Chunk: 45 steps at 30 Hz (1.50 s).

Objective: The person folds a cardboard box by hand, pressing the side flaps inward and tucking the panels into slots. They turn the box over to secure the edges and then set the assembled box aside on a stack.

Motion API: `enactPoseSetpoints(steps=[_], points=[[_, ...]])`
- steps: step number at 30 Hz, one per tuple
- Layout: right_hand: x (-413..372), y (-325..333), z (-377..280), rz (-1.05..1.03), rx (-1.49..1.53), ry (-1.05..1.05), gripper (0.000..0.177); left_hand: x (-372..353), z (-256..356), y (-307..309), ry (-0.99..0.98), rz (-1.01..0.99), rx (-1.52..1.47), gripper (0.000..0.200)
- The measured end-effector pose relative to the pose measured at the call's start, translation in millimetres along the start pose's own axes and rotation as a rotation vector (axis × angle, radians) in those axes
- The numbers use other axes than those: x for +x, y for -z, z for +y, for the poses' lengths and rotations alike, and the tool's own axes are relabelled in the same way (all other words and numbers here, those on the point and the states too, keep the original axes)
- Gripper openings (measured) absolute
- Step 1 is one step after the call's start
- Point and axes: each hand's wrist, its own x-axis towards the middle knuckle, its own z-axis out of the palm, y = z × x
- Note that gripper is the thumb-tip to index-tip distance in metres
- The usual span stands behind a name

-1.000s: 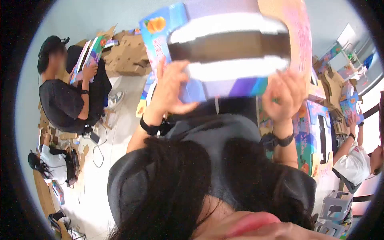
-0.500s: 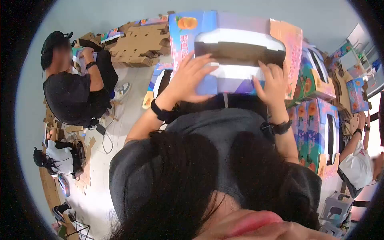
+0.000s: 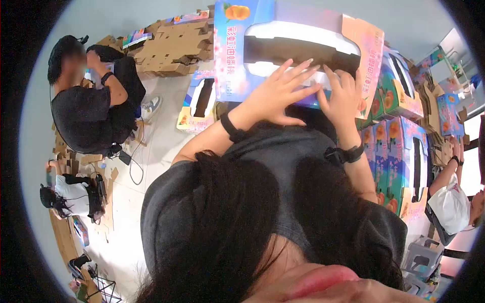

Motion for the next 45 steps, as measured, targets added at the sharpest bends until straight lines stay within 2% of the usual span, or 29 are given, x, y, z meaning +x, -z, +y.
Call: enactPoseSetpoints(steps=[3, 8, 11, 14, 17, 20, 21, 24, 29, 32, 34, 37, 40, 43, 45], points=[[-4, 0, 2, 0.002, 0.016, -0.011, 0.050, 3, 8, 7, 0.075, 0.024, -0.023, 0.092], [-6, 11, 2, 0.061, 0.171, 0.004, 0.051, -10, 11, -1, 0.025, -0.045, -0.027, 0.092], [-6, 28, 1, 0.231, 0.389, -0.019, 0.051, -16, 16, 1, 0.001, -0.040, -0.070, 0.092], [-2, 54, 9, 0.415, 0.201, 0.059, 0.057, -24, 20, -3, -0.055, -0.014, -0.114, 0.088], [27, 89, 2, 0.447, 0.127, 0.044, 0.057, -33, 26, -10, -0.103, -0.002, -0.141, 0.086], [38, 97, 16, 0.390, -0.010, 0.056, 0.054, -41, 25, -14, -0.135, 0.021, -0.111, 0.084], [43, 94, 19, 0.435, 0.001, 0.091, 0.044, -44, 23, -16, -0.145, 0.032, -0.093, 0.083], [41, 101, 28, 0.223, -0.126, 0.063, 0.034, -48, 17, -21, -0.163, 0.078, -0.065, 0.082], [36, 84, 23, 0.396, -0.076, -0.035, 0.025, -44, 10, -19, -0.146, 0.173, -0.097, 0.079], [36, 77, 20, 0.459, -0.156, -0.042, 0.022, -35, 15, -8, -0.138, 0.325, -0.076, 0.078], [33, 73, 22, 0.483, -0.201, -0.050, 0.022, -31, 26, 9, -0.193, 0.486, 0.144, 0.058], [24, 74, 20, 0.481, -0.211, -0.049, 0.025, -16, 38, 54, -0.074, 0.757, 0.202, 0.045], [13, 80, 10, 0.482, -0.210, -0.041, 0.026, -9, 34, 110, 0.079, 0.779, 0.460, 0.028], [-2, 81, 7, 0.516, -0.189, -0.020, 0.028, -15, 30, 140, 0.096, 0.726, 0.678, 0.019], [-8, 83, 4, 0.534, -0.205, 0.005, 0.028, -20, 29, 146, 0.118, 0.657, 0.685, 0.017]])
